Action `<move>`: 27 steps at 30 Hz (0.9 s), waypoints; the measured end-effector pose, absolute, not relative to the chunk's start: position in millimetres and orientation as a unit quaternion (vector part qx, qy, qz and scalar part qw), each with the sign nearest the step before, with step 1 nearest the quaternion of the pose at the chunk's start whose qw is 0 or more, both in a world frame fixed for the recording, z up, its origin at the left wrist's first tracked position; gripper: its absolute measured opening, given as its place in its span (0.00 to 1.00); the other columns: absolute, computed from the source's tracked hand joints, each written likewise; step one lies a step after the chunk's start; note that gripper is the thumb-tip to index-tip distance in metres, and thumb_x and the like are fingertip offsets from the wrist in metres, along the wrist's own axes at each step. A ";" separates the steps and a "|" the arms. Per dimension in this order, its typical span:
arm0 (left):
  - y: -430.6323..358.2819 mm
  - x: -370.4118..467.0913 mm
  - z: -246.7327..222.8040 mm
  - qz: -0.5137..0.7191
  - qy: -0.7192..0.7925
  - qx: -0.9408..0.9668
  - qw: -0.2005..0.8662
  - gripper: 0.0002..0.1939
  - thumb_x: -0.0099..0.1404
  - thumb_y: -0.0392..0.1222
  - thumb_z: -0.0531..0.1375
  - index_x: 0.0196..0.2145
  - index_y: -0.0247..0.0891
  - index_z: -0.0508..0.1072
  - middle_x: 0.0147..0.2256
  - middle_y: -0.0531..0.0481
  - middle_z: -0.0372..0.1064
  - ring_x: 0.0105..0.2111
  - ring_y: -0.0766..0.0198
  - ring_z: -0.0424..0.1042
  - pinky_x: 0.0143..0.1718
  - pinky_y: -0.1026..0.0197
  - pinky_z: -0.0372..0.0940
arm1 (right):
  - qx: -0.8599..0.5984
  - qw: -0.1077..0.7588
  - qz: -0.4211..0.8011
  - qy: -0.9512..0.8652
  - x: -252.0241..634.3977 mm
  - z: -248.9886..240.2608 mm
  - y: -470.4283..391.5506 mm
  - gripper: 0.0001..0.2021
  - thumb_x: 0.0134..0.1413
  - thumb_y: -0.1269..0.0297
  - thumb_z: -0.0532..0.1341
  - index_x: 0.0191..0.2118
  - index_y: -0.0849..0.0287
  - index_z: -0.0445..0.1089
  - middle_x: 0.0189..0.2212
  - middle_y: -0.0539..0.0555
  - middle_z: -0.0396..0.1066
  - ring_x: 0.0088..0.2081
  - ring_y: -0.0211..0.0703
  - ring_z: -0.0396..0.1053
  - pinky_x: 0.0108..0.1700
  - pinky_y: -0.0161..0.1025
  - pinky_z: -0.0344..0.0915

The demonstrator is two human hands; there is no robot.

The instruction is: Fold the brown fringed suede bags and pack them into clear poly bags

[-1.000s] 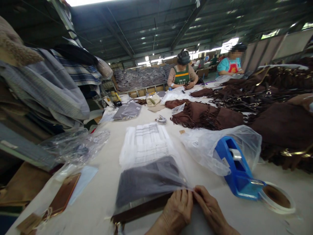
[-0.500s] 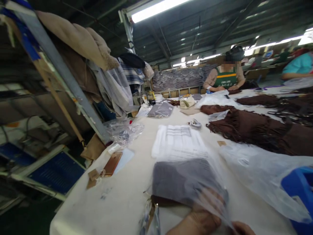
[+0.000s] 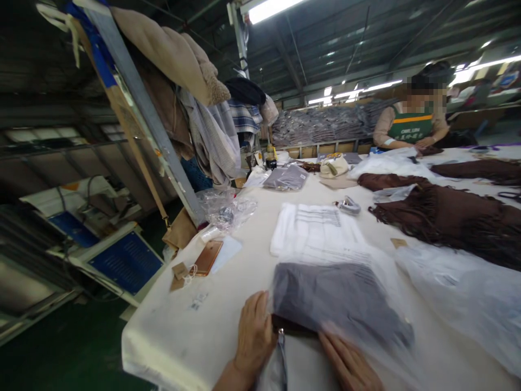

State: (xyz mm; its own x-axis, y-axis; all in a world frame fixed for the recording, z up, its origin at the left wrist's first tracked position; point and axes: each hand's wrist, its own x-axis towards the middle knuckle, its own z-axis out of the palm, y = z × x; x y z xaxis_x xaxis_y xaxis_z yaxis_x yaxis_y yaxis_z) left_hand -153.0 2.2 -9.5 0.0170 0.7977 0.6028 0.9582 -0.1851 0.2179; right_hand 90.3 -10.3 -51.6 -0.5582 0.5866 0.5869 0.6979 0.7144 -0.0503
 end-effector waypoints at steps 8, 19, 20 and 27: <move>39.1 -160.4 -9.6 -0.299 -0.618 -0.723 0.079 0.13 0.64 0.32 0.46 0.39 0.37 0.69 0.34 0.48 0.73 0.35 0.65 0.72 0.38 0.63 0.69 | -0.403 0.199 -0.229 -0.863 72.7 -34.2 26.3 0.35 0.50 0.82 0.44 0.65 0.60 0.36 0.58 0.61 0.59 0.58 0.54 0.57 0.54 0.59 0.58; 22.5 -170.2 -26.8 -0.317 -0.509 -0.754 0.268 0.18 0.62 0.26 0.40 0.39 0.34 0.66 0.26 0.48 0.73 0.25 0.66 0.73 0.26 0.67 0.68 | -0.503 0.180 -0.281 -0.798 64.5 -68.6 64.2 0.31 0.54 0.75 0.53 0.62 0.44 0.50 0.55 0.60 0.63 0.52 0.63 0.64 0.45 0.58 0.65; 22.6 -172.7 -30.0 -0.307 -0.504 -0.759 0.277 0.18 0.62 0.26 0.40 0.40 0.34 0.66 0.26 0.49 0.73 0.25 0.66 0.73 0.26 0.67 0.68 | -0.512 0.178 -0.269 -0.796 64.3 -71.0 68.4 0.32 0.54 0.76 0.52 0.62 0.43 0.49 0.56 0.59 0.62 0.52 0.64 0.64 0.45 0.59 0.65; 26.2 -187.9 -52.0 -0.290 -0.459 -0.775 0.323 0.18 0.59 0.23 0.43 0.39 0.34 0.68 0.24 0.51 0.72 0.23 0.67 0.72 0.26 0.68 0.67 | -0.557 0.122 -0.244 -0.784 65.3 -65.7 95.5 0.33 0.52 0.80 0.51 0.60 0.41 0.52 0.58 0.58 0.58 0.54 0.68 0.61 0.44 0.64 0.64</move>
